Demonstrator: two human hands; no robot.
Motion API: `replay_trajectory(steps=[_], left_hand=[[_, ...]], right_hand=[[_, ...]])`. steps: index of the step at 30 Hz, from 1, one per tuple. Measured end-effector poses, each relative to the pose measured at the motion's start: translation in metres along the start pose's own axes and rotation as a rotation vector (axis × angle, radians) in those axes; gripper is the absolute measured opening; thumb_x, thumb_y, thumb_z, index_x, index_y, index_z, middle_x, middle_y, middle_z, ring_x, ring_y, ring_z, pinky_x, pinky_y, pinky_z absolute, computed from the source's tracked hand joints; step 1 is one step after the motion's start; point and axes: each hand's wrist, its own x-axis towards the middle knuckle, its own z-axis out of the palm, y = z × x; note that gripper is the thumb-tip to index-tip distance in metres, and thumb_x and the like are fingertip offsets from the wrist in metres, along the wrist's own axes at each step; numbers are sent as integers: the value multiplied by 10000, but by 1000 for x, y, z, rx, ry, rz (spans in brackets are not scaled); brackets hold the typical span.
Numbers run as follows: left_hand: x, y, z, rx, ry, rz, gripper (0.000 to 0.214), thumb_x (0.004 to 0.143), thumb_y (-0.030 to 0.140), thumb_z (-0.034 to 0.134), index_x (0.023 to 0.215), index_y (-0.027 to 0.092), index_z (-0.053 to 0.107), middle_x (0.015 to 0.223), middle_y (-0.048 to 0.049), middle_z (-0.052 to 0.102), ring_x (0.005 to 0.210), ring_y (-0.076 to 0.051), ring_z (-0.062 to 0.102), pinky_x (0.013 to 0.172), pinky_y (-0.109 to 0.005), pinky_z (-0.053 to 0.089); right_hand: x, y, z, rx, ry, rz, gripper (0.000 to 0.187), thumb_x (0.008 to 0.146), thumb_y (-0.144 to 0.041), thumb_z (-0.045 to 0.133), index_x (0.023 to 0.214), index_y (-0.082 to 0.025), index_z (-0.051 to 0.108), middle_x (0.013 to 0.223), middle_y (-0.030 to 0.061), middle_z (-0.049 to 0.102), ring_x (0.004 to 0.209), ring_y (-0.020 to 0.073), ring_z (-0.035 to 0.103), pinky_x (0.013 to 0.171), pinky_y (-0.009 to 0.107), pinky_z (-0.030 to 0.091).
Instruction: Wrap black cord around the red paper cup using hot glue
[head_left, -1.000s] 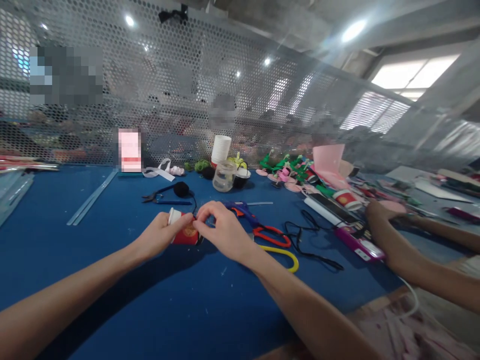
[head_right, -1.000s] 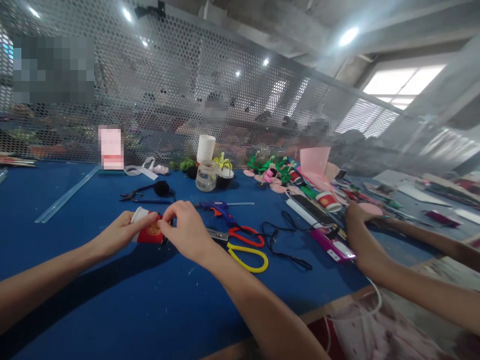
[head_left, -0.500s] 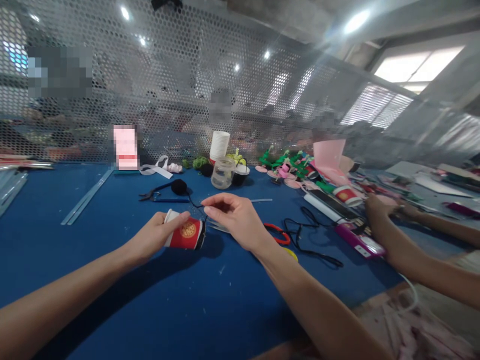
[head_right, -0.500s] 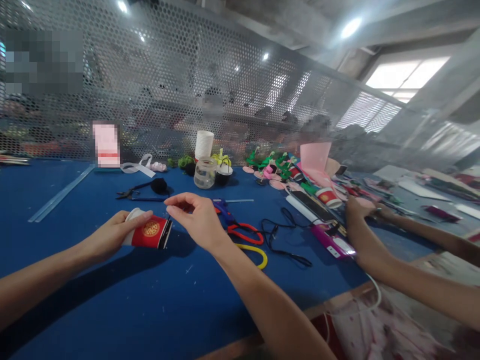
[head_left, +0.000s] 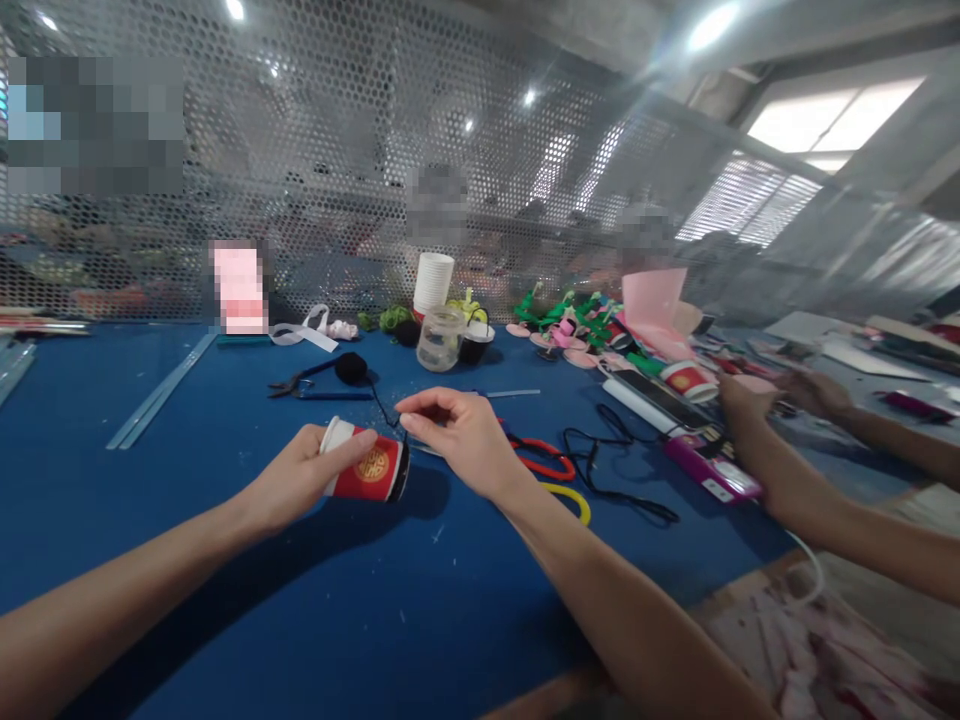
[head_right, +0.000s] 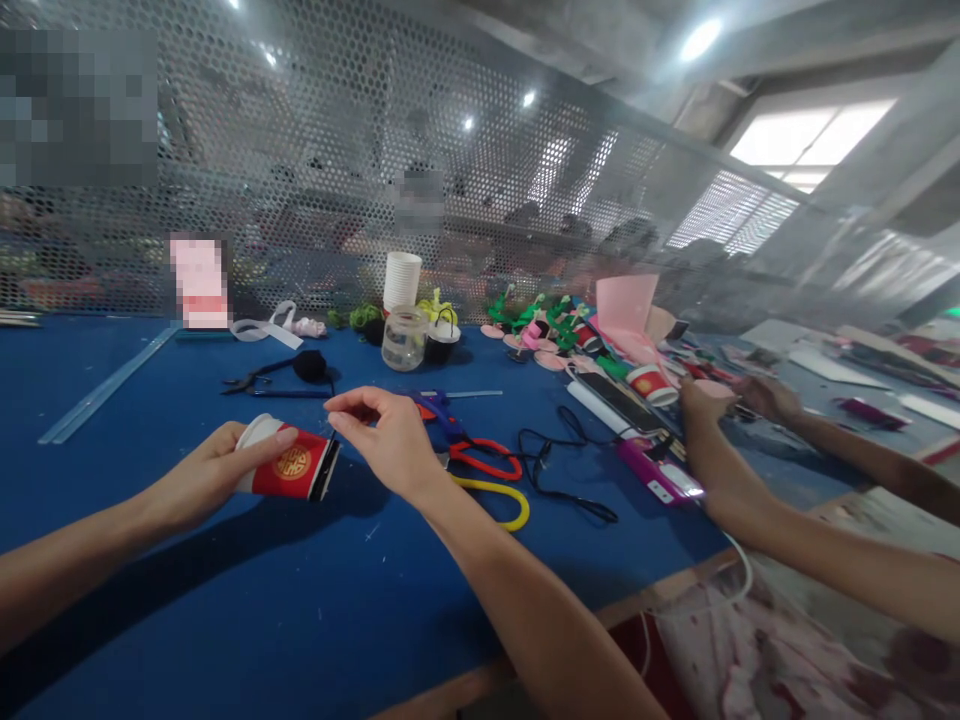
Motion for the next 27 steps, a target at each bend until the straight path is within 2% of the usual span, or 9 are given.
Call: replay_trajectory(steps=[8, 18, 27], left_hand=[[-1, -2, -1, -2, -21, 31, 378, 674, 469, 495, 478, 149, 449, 430, 51, 374, 416, -64, 282, 418, -205, 200], [-3, 2, 2, -29, -2, 38, 310, 644, 426, 521, 508, 148, 540, 461, 20, 486, 437, -82, 367, 422, -194, 277], [-3, -2, 1, -61, -1, 69, 332, 642, 425, 546, 470, 142, 525, 444, 33, 452, 432, -66, 339, 412, -180, 258]], right_hand=[[-1, 2, 2, 26, -27, 42, 110, 668, -218, 574, 751, -161, 618, 701, 18, 619, 631, 115, 549, 603, 248, 436], [-3, 7, 3, 53, -47, 44, 104, 665, -223, 577, 743, -170, 621, 716, 19, 625, 650, 119, 557, 631, 259, 438], [-2, 12, 4, 114, -61, 109, 97, 659, -207, 574, 737, -161, 611, 682, 12, 603, 628, 112, 542, 616, 255, 430]])
